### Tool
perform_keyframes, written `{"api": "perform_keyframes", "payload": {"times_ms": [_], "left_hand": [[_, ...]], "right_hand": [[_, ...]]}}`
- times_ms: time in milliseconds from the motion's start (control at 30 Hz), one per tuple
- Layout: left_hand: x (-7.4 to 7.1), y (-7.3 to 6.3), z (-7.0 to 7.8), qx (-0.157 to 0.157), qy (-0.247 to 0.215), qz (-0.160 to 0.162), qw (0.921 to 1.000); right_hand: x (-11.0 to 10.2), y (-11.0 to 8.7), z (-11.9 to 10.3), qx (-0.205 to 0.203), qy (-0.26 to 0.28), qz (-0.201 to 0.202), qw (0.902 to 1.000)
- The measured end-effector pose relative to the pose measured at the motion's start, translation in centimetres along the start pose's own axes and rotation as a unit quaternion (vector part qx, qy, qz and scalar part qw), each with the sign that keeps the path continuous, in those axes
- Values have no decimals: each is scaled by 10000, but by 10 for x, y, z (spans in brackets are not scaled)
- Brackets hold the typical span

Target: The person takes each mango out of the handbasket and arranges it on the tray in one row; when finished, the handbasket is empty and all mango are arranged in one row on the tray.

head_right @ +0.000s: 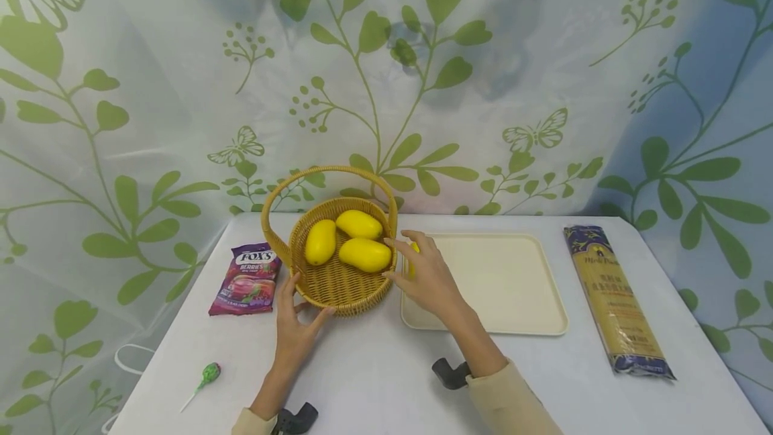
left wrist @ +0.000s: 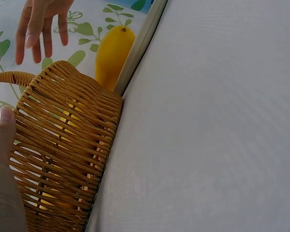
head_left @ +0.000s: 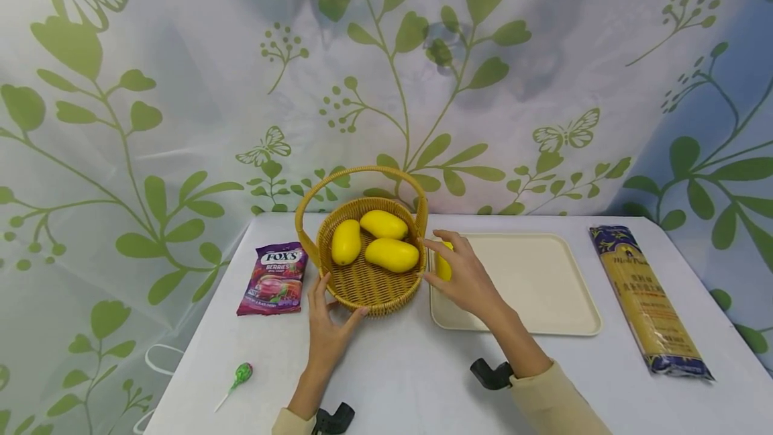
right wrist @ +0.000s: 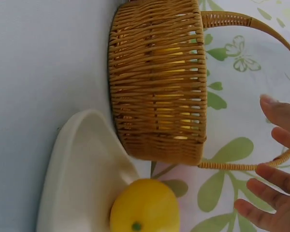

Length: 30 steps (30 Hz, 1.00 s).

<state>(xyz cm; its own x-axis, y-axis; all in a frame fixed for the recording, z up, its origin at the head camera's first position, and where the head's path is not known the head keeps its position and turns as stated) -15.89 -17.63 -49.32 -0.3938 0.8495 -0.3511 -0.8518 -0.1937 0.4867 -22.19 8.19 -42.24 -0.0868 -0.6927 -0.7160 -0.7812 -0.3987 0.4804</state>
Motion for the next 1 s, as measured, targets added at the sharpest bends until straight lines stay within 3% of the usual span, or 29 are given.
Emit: {"api": "perform_keyframes", "payload": {"times_ms": [333,567,867,1000], "left_hand": [[-1,-1,-1,-105,-29,-89,9999],[-1,0,0,-111,-18,-104,9999],[7,-2,-36,-154,76,-102,9998],[7,-3,-43,-233,99,-126,9996]], "right_hand": [[31,24,-3,-704,283,-802,9939],[55,34,7,-627,335,-1154,9908],[73,51,7,-703,4,-1721,9826],[80,57,9,-758,-87,-1876,9793]]}}
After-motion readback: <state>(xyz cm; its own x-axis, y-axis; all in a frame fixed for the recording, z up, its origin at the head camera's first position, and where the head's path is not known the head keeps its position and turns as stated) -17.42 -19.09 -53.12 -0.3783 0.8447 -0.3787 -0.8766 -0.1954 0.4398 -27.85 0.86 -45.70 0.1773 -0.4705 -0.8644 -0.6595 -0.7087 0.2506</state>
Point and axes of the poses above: each hand's wrist, its own y-axis towards the middle knuckle, its own x-axis out of the palm, z = x × y, the point moved 4 cm from there along y, towards the middle knuckle, and after that the axes turned 4 degrees about -x, right-handed, at the moved point
